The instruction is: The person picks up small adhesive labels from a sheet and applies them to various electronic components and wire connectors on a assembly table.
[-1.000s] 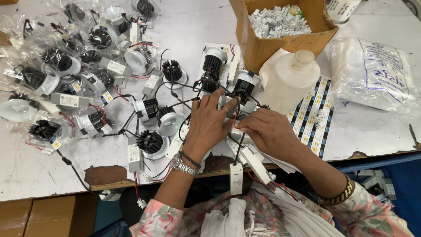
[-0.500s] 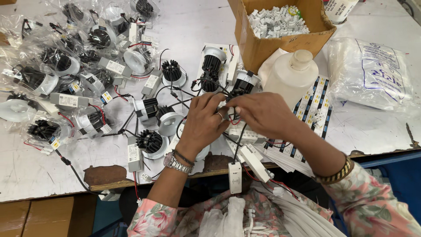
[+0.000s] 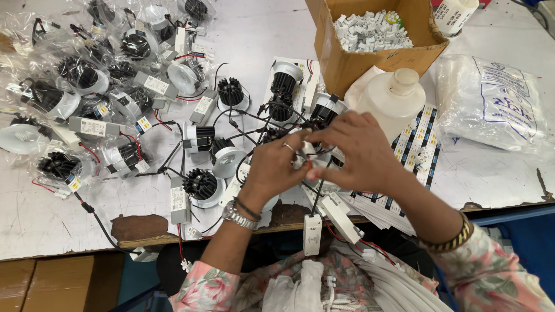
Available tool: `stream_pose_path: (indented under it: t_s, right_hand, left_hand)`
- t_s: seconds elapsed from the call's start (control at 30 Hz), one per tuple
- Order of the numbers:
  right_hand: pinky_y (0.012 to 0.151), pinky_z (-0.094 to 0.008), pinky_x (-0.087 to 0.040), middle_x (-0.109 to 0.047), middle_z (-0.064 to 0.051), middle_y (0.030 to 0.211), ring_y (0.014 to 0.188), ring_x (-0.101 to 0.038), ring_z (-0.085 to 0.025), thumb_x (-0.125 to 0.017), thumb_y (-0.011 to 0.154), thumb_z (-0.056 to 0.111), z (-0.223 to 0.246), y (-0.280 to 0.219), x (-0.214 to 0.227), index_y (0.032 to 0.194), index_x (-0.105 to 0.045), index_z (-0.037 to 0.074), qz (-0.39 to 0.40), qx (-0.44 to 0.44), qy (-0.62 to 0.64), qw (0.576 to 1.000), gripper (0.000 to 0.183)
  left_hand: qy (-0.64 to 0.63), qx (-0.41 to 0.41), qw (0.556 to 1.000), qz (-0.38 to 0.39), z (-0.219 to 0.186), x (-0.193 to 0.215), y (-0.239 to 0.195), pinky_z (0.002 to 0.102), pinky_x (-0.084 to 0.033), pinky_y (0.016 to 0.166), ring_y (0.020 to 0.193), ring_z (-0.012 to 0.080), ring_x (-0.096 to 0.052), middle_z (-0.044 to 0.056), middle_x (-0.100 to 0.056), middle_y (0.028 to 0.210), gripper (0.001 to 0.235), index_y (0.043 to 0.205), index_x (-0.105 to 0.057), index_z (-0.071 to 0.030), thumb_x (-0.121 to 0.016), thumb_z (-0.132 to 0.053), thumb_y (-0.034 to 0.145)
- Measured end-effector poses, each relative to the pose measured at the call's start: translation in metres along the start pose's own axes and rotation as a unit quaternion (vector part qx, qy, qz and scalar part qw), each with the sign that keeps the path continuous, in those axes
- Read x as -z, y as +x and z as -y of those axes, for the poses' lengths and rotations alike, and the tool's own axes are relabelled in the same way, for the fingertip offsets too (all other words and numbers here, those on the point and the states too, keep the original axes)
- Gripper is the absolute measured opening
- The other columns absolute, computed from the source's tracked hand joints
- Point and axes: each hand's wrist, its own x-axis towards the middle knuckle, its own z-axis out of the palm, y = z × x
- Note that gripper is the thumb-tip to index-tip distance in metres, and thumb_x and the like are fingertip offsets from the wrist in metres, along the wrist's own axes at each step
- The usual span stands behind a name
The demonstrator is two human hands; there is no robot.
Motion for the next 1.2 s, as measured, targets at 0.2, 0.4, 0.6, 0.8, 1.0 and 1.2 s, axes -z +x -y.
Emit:
stream_pose_path:
  t_s: [0.2,0.4,0.6,0.8,1.0,1.2]
  right_hand:
    - [0.082,-0.041,-0.042,-0.072,0.003,0.092,0.086,-0.065,-0.020,-0.061,0.092,0.033,0.017,-0.037,0.002,0.124,-0.069,0.015,0.087,-0.107,0.119,0.983,0.037]
    - [0.080,-0.042,-0.046,-0.073,-0.007,0.092,0.083,-0.068,-0.024,-0.080,0.078,0.031,0.024,-0.058,-0.012,0.109,-0.073,0.012,-0.020,-0.072,0.086,0.993,0.037]
    - [0.065,-0.027,-0.056,-0.079,-0.006,0.092,0.072,-0.071,-0.012,-0.077,0.087,0.006,0.002,-0.085,-0.020,0.100,-0.080,0.007,-0.094,-0.306,0.278,0.906,0.014]
    - [0.073,-0.025,-0.053,-0.078,-0.007,0.092,0.081,-0.069,-0.010,-0.079,0.087,0.003,-0.026,-0.121,-0.014,0.098,-0.080,0.002,-0.119,-0.354,0.294,0.880,0.011]
    - [0.076,-0.026,-0.056,-0.077,-0.007,0.093,0.085,-0.071,-0.012,-0.077,0.087,0.001,-0.028,-0.134,-0.007,0.100,-0.079,0.004,-0.126,-0.298,0.337,0.884,0.013]
    - [0.074,-0.029,-0.059,-0.076,-0.006,0.097,0.086,-0.074,-0.018,-0.080,0.082,0.001,-0.011,-0.127,0.004,0.099,-0.080,0.010,-0.080,-0.218,0.256,0.938,0.019]
  left_hand:
    - [0.018,0.002,1.000,0.013,-0.012,-0.011,0.000,0.039,-0.057,0.063,0.076,0.0294,-0.071,0.008,-0.072,0.091,0.041,0.105,-0.062,-0.009,-0.086,-0.024,0.075]
    - [0.027,-0.039,0.998,0.036,-0.025,-0.017,0.002,0.039,-0.057,0.069,0.085,0.0297,-0.071,0.007,-0.071,0.111,0.040,0.108,-0.062,-0.008,-0.084,-0.017,0.075]
    - [0.008,-0.035,0.998,0.061,-0.028,-0.020,0.004,0.037,-0.059,0.077,0.095,0.0267,-0.072,0.007,-0.070,0.119,0.040,0.117,-0.067,-0.010,-0.081,-0.015,0.080]
    - [0.023,-0.037,0.995,0.085,-0.028,-0.024,0.014,0.038,-0.058,0.081,0.097,0.0275,-0.072,0.007,-0.071,0.117,0.041,0.116,-0.070,-0.011,-0.081,-0.019,0.077]
    - [0.011,-0.009,0.989,0.144,-0.064,-0.020,0.023,0.042,-0.056,0.072,0.088,0.0327,-0.071,0.014,-0.070,0.127,0.046,0.120,-0.071,-0.009,-0.080,-0.028,0.079]
    - [-0.190,0.160,0.932,0.263,-0.094,-0.035,0.018,0.037,-0.057,0.065,0.070,0.0280,-0.072,0.012,-0.073,0.105,0.046,0.129,-0.067,-0.007,-0.072,-0.029,0.090]
